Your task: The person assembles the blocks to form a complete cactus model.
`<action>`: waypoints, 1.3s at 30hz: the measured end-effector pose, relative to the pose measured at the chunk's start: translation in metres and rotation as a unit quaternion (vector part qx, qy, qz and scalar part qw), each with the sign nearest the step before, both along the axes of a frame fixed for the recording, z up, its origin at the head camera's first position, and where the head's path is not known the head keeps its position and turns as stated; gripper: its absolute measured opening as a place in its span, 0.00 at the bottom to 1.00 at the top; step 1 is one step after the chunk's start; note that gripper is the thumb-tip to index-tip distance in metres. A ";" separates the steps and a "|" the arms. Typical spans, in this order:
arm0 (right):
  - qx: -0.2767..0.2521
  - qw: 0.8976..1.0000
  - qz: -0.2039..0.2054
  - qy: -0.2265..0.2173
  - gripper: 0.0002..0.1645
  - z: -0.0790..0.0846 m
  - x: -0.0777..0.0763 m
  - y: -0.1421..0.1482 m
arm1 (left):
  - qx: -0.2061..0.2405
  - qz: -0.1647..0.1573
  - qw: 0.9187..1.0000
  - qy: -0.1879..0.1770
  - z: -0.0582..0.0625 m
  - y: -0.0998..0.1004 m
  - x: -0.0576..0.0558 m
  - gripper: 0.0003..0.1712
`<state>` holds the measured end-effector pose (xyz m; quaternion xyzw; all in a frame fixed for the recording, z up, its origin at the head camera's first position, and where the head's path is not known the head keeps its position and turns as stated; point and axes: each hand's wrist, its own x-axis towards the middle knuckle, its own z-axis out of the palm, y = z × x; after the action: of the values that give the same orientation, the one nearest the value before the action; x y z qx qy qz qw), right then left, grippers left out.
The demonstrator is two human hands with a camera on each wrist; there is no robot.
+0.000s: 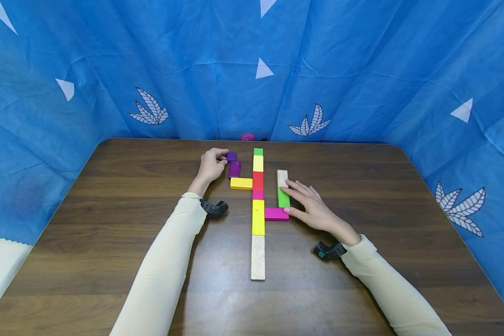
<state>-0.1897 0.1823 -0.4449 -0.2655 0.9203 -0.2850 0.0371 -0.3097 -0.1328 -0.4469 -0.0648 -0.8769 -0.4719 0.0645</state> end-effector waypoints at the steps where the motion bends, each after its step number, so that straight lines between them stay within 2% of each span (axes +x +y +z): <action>1: 0.001 1.000 -0.001 -0.001 0.37 0.000 0.000 0.000 | 0.000 0.000 1.000 0.000 0.000 0.000 0.000 0.21; 17: 0.005 1.000 -0.001 -0.004 0.37 0.002 0.001 0.000 | -0.008 -0.001 1.000 0.013 -0.004 0.002 0.002 0.21; 39: 0.001 1.000 0.001 0.000 0.37 0.000 0.000 0.000 | 0.002 -0.007 1.000 0.021 -0.006 0.002 0.002 0.20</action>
<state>-0.1900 0.1824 -0.4447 -0.2666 0.9201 -0.2843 0.0378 -0.3082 -0.1310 -0.4532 -0.0802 -0.8739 -0.4728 0.0795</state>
